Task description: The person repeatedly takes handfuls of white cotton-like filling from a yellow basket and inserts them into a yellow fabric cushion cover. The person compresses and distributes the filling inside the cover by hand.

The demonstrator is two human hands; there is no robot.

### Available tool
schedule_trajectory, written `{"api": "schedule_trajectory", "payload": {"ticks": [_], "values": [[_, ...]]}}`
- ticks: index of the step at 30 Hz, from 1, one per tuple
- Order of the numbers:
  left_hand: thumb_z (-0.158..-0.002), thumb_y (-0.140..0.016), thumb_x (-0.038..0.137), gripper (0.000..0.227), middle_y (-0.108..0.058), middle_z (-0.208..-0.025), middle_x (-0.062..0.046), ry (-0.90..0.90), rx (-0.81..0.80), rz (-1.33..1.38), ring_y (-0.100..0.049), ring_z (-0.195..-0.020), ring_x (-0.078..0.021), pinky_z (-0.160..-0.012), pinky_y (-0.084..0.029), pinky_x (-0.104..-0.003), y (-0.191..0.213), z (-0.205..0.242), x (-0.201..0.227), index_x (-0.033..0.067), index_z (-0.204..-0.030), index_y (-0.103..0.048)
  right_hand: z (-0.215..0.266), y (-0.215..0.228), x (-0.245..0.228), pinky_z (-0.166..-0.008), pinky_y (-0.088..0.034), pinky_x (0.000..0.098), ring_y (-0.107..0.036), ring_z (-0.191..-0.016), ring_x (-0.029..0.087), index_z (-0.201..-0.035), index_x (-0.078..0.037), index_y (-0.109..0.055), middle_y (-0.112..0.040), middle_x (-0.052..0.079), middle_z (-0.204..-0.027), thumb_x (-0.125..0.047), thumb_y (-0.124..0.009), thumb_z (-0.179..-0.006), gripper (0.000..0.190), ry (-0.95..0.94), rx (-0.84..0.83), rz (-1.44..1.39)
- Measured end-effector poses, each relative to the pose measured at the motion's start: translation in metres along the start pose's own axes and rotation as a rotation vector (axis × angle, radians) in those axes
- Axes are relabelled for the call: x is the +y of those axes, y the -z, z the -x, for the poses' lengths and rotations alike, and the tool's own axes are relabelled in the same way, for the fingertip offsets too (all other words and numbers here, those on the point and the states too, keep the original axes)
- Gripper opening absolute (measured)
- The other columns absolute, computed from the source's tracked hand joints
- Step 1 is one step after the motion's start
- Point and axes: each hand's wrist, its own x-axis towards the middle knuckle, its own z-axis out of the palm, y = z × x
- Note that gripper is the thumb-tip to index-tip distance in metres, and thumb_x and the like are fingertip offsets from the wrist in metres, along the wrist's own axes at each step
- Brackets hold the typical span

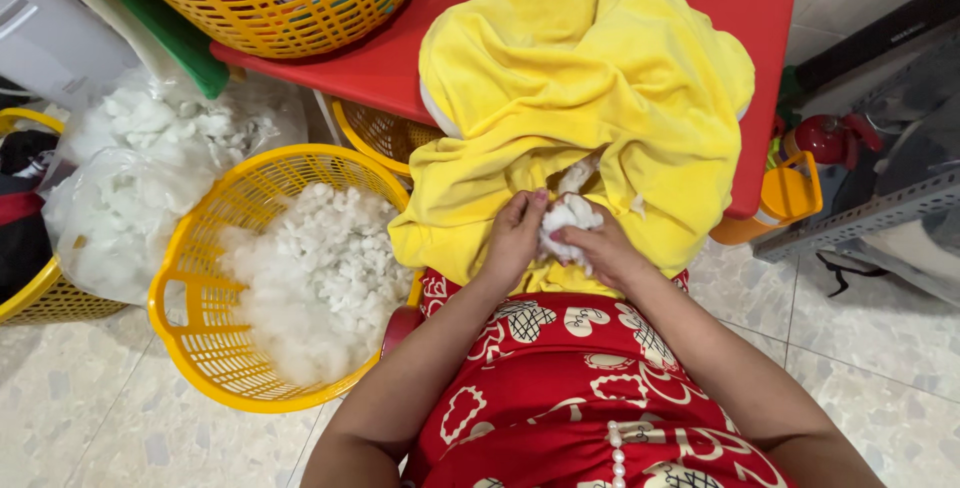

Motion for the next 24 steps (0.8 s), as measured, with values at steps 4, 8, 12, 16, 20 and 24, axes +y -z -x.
{"api": "schedule_trajectory", "payload": {"ticks": [4,8,12,16,20,24], "values": [[-0.108,-0.059,0.035,0.033,-0.052,-0.069,0.002,-0.059,0.025,-0.061,-0.043,-0.055,-0.005,-0.046,-0.039,-0.022,-0.005,-0.002,-0.001,0.0058,-0.093,-0.061,-0.001,-0.006,-0.005,-0.056,-0.06,0.0314,-0.072,-0.077,0.022,-0.123,0.004,-0.058,-0.07,0.017,-0.097,0.004,-0.071,-0.083,0.043,-0.006,0.007,0.014],[-0.099,-0.06,0.02,0.015,-0.061,-0.074,0.0,-0.053,0.134,-0.118,-0.049,-0.05,-0.0084,-0.04,-0.041,-0.023,-0.006,0.001,0.019,0.0073,-0.092,-0.058,0.002,-0.015,-0.012,-0.056,-0.06,0.0303,-0.072,-0.079,0.022,-0.122,0.002,-0.057,-0.07,0.017,-0.099,0.001,-0.071,-0.083,0.041,-0.033,0.086,0.015],[-0.1,-0.061,0.01,0.007,-0.065,-0.088,-0.002,-0.282,0.219,-0.006,-0.055,-0.061,-0.0084,-0.046,-0.044,-0.022,0.005,0.011,0.052,0.0073,-0.107,-0.062,-0.003,-0.025,-0.018,-0.056,-0.061,0.0288,-0.073,-0.08,0.02,-0.12,0.002,-0.058,-0.071,0.015,-0.101,-0.002,-0.07,-0.083,0.04,-0.084,0.162,0.107],[-0.11,-0.058,0.009,0.017,-0.072,-0.112,-0.011,-0.771,0.053,-0.266,-0.07,-0.099,-0.0208,-0.084,-0.059,-0.03,-0.01,0.024,0.077,0.0044,-0.125,-0.064,-0.008,-0.024,-0.005,-0.058,-0.06,0.0259,-0.071,-0.081,0.018,-0.125,-0.003,-0.056,-0.069,0.012,-0.102,-0.005,-0.067,-0.084,0.042,-0.089,0.082,0.325],[-0.092,-0.072,0.03,0.038,-0.076,-0.093,-0.015,-0.194,-0.206,-0.868,-0.075,-0.082,-0.025,-0.078,-0.058,-0.041,-0.061,0.02,0.095,0.0086,-0.123,-0.063,-0.014,-0.015,0.013,-0.055,-0.054,0.028,-0.067,-0.076,0.018,-0.129,0.0,-0.056,-0.066,0.02,-0.106,-0.014,-0.062,-0.097,0.035,-0.09,-0.004,0.464],[-0.088,-0.074,0.043,0.042,-0.074,-0.083,-0.015,-0.333,-0.248,-1.171,-0.072,-0.076,-0.0319,-0.069,-0.056,-0.046,-0.097,0.01,0.099,0.0082,-0.11,-0.068,-0.017,-0.007,0.024,-0.068,-0.06,0.0229,-0.072,-0.088,0.012,-0.137,-0.004,-0.052,-0.064,0.015,-0.121,-0.022,-0.052,-0.103,0.038,-0.206,0.051,-0.015]]}}
